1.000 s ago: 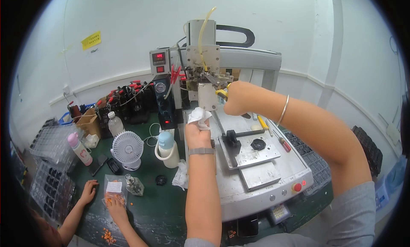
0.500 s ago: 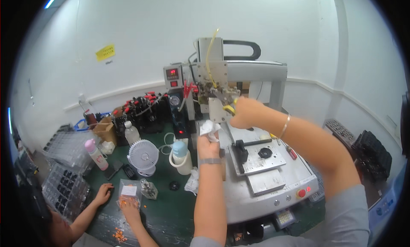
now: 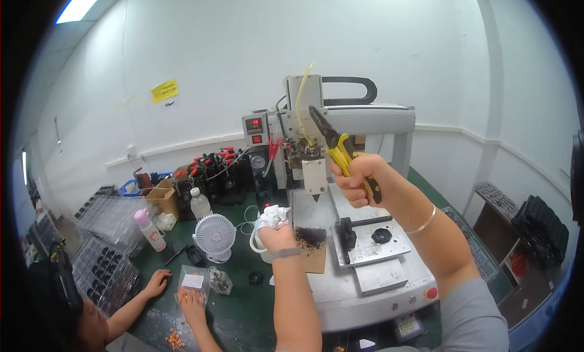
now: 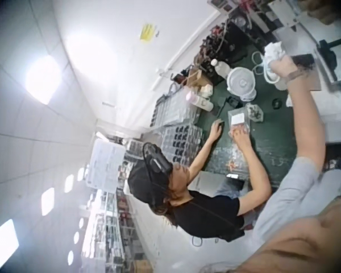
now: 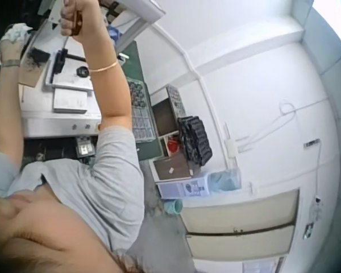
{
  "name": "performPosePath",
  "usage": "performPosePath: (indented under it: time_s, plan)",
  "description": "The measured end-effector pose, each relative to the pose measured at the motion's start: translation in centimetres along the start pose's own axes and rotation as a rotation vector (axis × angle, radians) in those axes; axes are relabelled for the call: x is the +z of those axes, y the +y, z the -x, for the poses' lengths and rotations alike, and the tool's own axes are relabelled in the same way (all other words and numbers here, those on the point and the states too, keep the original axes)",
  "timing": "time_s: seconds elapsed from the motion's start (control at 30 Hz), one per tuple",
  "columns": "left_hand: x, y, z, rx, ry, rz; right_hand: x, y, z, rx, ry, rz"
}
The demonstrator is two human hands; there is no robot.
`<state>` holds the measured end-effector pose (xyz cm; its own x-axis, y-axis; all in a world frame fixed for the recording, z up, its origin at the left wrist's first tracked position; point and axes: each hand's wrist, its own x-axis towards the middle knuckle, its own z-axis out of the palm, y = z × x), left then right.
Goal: Assembling electronic components using specialized machinery and hand tools.
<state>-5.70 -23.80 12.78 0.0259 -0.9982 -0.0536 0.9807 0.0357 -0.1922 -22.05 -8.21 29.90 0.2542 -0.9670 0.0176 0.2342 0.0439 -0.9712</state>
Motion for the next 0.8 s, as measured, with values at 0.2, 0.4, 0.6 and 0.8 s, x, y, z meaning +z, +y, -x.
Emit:
performPosePath:
  time_s: [0.2, 0.4, 0.6, 0.8]
  plan:
    - [0.0, 0.9, 0.4, 0.014, -0.186, 0.006, -4.0, 2.3, -0.6, 0.026, -0.014, -0.413]
    - [0.5, 0.4, 0.9, 0.052, 0.025, -0.004, -5.4, 2.5, -4.9, 0.305, 0.076, -0.670]
    - [-1.2, 1.1, -0.3, -0.008, -0.119, 0.024, -1.2, -3.0, -1.4, -0.090, -0.319, -0.145]
    - [0.8, 0.3, 0.8, 0.000, 0.005, -0.025, -6.0, 0.6, -3.4, 0.029, 0.065, -0.412]
